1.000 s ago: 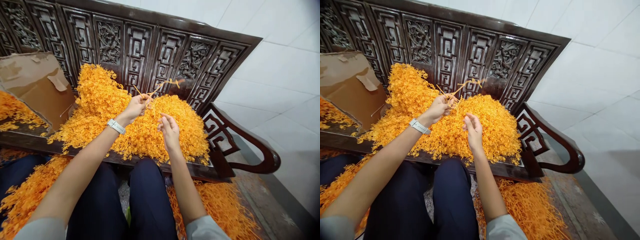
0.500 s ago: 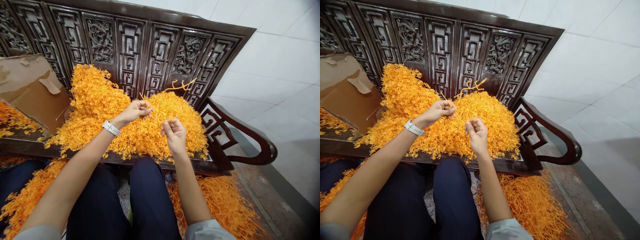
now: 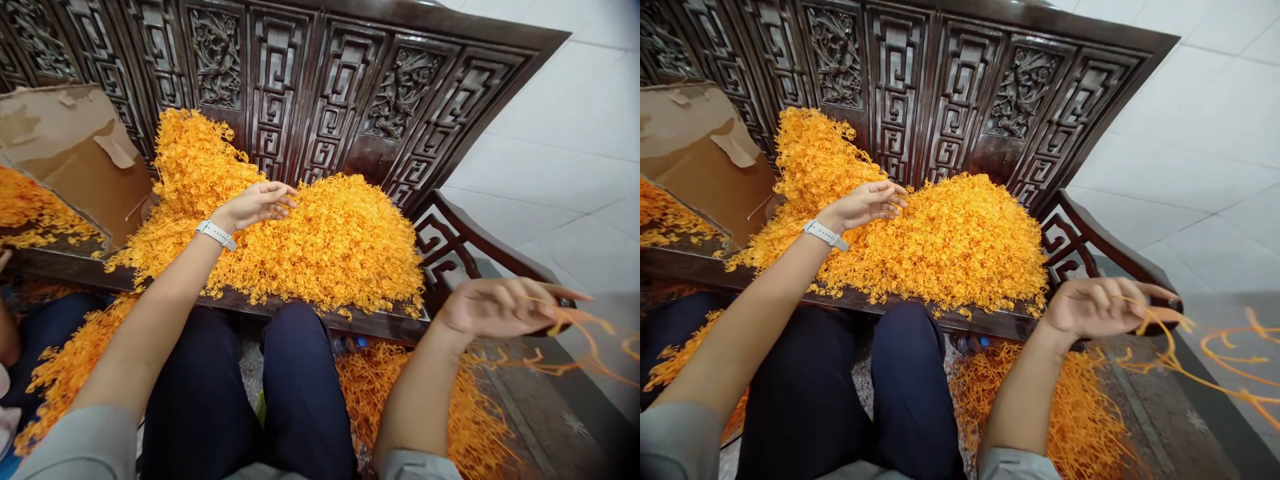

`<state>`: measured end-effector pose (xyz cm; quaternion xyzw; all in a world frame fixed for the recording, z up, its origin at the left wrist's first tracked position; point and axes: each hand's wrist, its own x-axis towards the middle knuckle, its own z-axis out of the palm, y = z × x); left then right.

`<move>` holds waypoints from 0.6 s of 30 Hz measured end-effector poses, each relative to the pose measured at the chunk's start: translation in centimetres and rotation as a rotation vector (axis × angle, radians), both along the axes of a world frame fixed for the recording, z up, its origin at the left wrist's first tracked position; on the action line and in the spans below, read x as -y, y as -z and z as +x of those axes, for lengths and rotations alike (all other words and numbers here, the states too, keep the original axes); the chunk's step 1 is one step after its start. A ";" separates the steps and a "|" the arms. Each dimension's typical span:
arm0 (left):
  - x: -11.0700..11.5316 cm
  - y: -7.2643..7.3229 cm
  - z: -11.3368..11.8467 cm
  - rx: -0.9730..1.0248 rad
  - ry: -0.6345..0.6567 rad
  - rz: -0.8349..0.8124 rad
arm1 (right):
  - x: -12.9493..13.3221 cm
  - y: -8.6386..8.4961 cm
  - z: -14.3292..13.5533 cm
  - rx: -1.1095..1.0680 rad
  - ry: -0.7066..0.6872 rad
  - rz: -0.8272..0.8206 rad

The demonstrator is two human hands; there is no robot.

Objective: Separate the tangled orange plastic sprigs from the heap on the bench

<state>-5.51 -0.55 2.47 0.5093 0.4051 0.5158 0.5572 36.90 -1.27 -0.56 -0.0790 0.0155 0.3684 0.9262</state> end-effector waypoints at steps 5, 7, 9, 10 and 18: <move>-1.1 3.2 -3.1 -0.338 -0.330 -0.036 | 0.7 3.5 -0.2 -0.369 -0.532 0.136; -1.7 4.6 -4.4 -0.402 -0.530 0.058 | 0.7 4.9 -1.1 0.123 -0.422 0.058; -2.4 6.1 -5.7 -0.442 -0.705 0.129 | 0.4 5.5 -2.7 0.652 -0.449 -0.022; -2.7 6.9 -6.3 -0.474 -0.771 0.159 | 0.1 5.4 -3.8 0.859 -0.511 -0.021; -3.5 9.1 -9.4 -0.968 -0.880 0.419 | -6.5 0.8 -20.1 1.346 -1.078 0.188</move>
